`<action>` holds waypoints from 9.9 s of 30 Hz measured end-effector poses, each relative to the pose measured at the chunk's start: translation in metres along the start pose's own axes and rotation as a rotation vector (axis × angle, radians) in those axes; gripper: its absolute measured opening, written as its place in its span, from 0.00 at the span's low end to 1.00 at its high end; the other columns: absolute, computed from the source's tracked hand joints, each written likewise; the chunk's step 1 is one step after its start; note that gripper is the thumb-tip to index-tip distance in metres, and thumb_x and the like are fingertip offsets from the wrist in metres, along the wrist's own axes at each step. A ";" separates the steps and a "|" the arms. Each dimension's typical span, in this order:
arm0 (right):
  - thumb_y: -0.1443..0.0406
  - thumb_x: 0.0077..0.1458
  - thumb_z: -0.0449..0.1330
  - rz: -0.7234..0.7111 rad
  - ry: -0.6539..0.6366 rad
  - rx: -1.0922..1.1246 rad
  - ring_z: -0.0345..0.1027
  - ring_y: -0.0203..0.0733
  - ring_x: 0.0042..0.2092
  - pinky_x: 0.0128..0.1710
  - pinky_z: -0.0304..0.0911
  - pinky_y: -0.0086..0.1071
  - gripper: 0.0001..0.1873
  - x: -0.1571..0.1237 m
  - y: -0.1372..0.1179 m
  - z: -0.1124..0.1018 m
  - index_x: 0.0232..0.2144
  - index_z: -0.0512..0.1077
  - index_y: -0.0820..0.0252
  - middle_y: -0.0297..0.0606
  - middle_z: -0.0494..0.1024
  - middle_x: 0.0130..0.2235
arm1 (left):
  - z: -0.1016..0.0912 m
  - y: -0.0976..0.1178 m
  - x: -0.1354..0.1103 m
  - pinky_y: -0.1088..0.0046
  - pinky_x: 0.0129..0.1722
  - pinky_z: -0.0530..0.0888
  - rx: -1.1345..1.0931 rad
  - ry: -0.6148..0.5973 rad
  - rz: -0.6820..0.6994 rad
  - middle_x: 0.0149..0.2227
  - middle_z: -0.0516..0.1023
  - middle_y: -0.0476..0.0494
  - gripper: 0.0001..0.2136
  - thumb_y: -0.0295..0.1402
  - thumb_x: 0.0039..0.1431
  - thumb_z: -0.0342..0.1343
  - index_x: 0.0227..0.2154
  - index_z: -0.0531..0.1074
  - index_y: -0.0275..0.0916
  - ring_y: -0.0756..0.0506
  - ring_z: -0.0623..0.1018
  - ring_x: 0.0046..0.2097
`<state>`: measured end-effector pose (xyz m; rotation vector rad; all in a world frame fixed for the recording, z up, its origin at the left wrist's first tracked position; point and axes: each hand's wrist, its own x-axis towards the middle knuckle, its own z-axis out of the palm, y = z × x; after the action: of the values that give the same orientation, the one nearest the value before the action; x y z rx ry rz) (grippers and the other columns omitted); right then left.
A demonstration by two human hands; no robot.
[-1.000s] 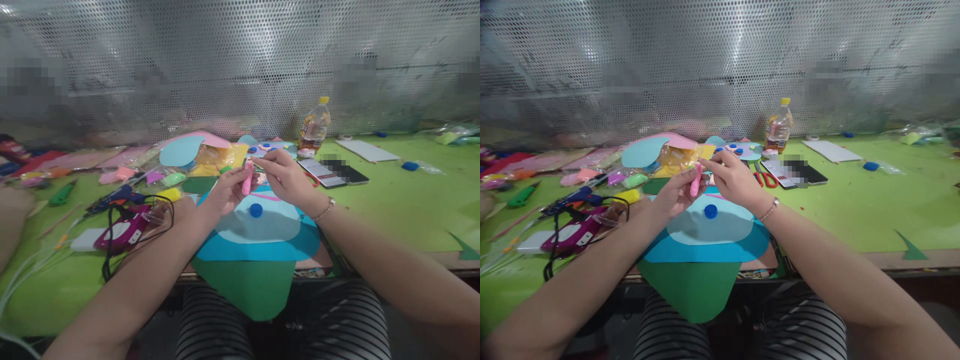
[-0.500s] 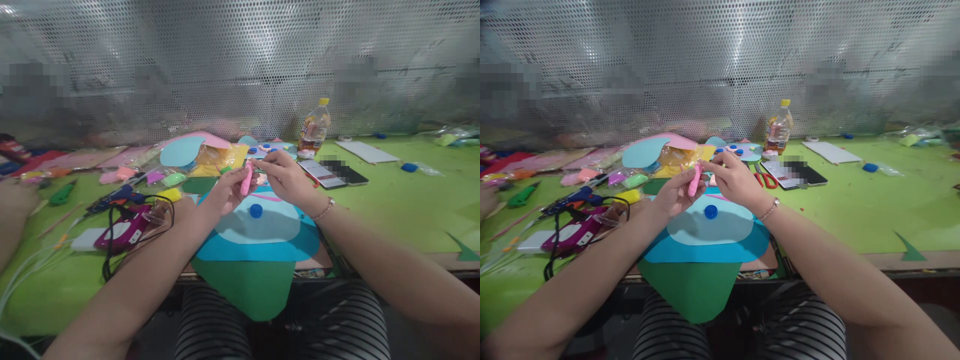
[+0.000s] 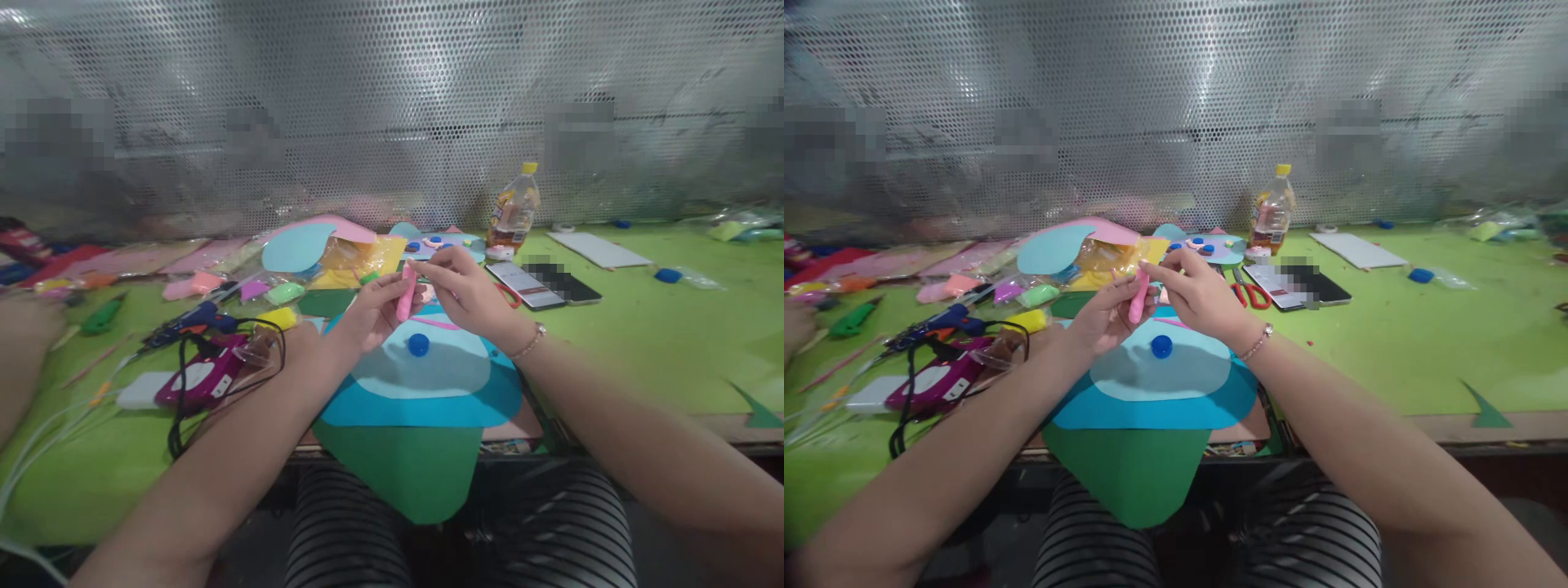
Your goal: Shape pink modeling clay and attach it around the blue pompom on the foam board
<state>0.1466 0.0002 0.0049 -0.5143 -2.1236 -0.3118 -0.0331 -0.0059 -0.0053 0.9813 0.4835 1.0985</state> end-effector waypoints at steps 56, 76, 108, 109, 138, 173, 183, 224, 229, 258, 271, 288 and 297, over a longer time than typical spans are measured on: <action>0.55 0.54 0.56 0.698 0.036 0.676 0.65 0.37 0.35 0.31 0.67 0.31 0.13 0.006 -0.016 0.014 0.33 0.68 0.60 0.36 0.69 0.32 | 0.005 -0.009 0.001 0.70 0.45 0.70 0.194 -0.058 0.085 0.29 0.75 0.49 0.12 0.33 0.42 0.67 0.32 0.75 0.38 0.50 0.75 0.36; 0.61 0.52 0.58 0.716 0.057 0.922 0.66 0.33 0.33 0.33 0.67 0.30 0.11 0.005 -0.015 0.013 0.38 0.67 0.59 0.33 0.69 0.32 | 0.004 -0.009 0.002 0.76 0.30 0.70 0.477 0.089 0.296 0.28 0.72 0.52 0.13 0.35 0.40 0.67 0.29 0.71 0.37 0.53 0.70 0.28; 0.62 0.52 0.58 0.707 0.095 0.662 0.71 0.37 0.31 0.33 0.70 0.35 0.10 0.004 -0.014 0.008 0.35 0.74 0.60 0.36 0.76 0.30 | 0.011 -0.005 -0.005 0.75 0.27 0.67 0.594 0.144 0.361 0.26 0.72 0.51 0.11 0.37 0.45 0.63 0.28 0.72 0.37 0.54 0.69 0.25; 0.62 0.53 0.58 0.706 0.094 0.654 0.71 0.37 0.31 0.33 0.70 0.35 0.10 0.004 -0.014 0.008 0.36 0.74 0.60 0.36 0.76 0.30 | 0.011 -0.005 -0.005 0.75 0.27 0.67 0.590 0.146 0.360 0.25 0.72 0.51 0.11 0.37 0.45 0.63 0.28 0.72 0.37 0.54 0.69 0.24; 0.65 0.54 0.55 0.492 0.081 0.243 0.70 0.37 0.29 0.28 0.64 0.29 0.08 0.004 -0.015 0.003 0.32 0.75 0.60 0.37 0.78 0.30 | 0.013 -0.006 -0.007 0.77 0.30 0.70 0.925 0.209 0.509 0.29 0.74 0.47 0.08 0.35 0.48 0.59 0.29 0.71 0.36 0.51 0.74 0.31; 0.63 0.53 0.58 0.712 0.067 0.815 0.70 0.35 0.38 0.39 0.69 0.32 0.12 0.005 -0.015 0.014 0.41 0.71 0.60 0.37 0.75 0.38 | 0.015 -0.004 -0.003 0.79 0.27 0.67 0.079 -0.001 0.049 0.20 0.67 0.52 0.08 0.35 0.51 0.60 0.25 0.70 0.35 0.56 0.66 0.24; 0.56 0.48 0.62 0.759 0.097 0.775 0.69 0.37 0.35 0.33 0.69 0.31 0.14 0.006 -0.017 0.016 0.33 0.72 0.61 0.38 0.75 0.34 | 0.013 -0.011 -0.001 0.77 0.30 0.67 0.207 -0.008 0.150 0.22 0.67 0.53 0.09 0.37 0.47 0.62 0.29 0.72 0.38 0.55 0.67 0.26; 0.58 0.52 0.60 0.761 -0.016 1.110 0.67 0.32 0.29 0.35 0.69 0.33 0.11 0.005 -0.015 0.014 0.33 0.72 0.60 0.31 0.71 0.27 | 0.014 -0.003 -0.005 0.79 0.24 0.67 0.058 -0.041 -0.031 0.24 0.69 0.50 0.09 0.37 0.51 0.60 0.27 0.70 0.36 0.55 0.68 0.24; 0.56 0.52 0.59 0.785 -0.007 1.139 0.67 0.33 0.30 0.35 0.68 0.32 0.13 0.005 -0.013 0.014 0.32 0.72 0.60 0.33 0.72 0.29 | 0.015 -0.003 -0.006 0.79 0.25 0.68 0.030 -0.058 -0.036 0.23 0.71 0.50 0.08 0.36 0.52 0.60 0.28 0.70 0.36 0.56 0.69 0.24; 0.53 0.52 0.57 0.837 0.005 1.223 0.63 0.35 0.32 0.35 0.64 0.32 0.15 0.006 -0.014 0.017 0.27 0.71 0.58 0.34 0.68 0.29 | 0.017 -0.003 -0.006 0.79 0.26 0.68 -0.024 0.026 -0.085 0.24 0.71 0.49 0.09 0.37 0.57 0.54 0.31 0.71 0.35 0.55 0.69 0.24; 0.57 0.53 0.59 0.776 -0.010 1.186 0.65 0.33 0.29 0.32 0.64 0.31 0.11 0.001 -0.011 0.026 0.31 0.70 0.60 0.31 0.70 0.27 | 0.012 -0.011 -0.001 0.81 0.25 0.66 0.052 0.022 -0.032 0.24 0.68 0.52 0.12 0.39 0.51 0.60 0.27 0.68 0.35 0.56 0.66 0.24; 0.53 0.54 0.56 0.875 -0.005 1.333 0.64 0.34 0.30 0.34 0.64 0.32 0.15 -0.002 -0.005 0.027 0.34 0.70 0.60 0.33 0.71 0.29 | 0.011 -0.009 -0.002 0.78 0.26 0.67 0.136 -0.001 -0.034 0.26 0.71 0.49 0.10 0.36 0.49 0.62 0.29 0.72 0.34 0.55 0.68 0.25; 0.55 0.55 0.54 0.842 -0.016 1.327 0.63 0.34 0.32 0.34 0.62 0.30 0.14 0.001 -0.009 0.022 0.29 0.69 0.60 0.33 0.69 0.30 | 0.008 -0.005 -0.002 0.79 0.29 0.68 0.169 -0.031 -0.085 0.22 0.67 0.53 0.11 0.35 0.47 0.64 0.27 0.71 0.33 0.57 0.67 0.25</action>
<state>0.1261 0.0015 -0.0072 -0.4979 -1.4783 1.4515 -0.0248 -0.0120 -0.0059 1.1131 0.5949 0.9765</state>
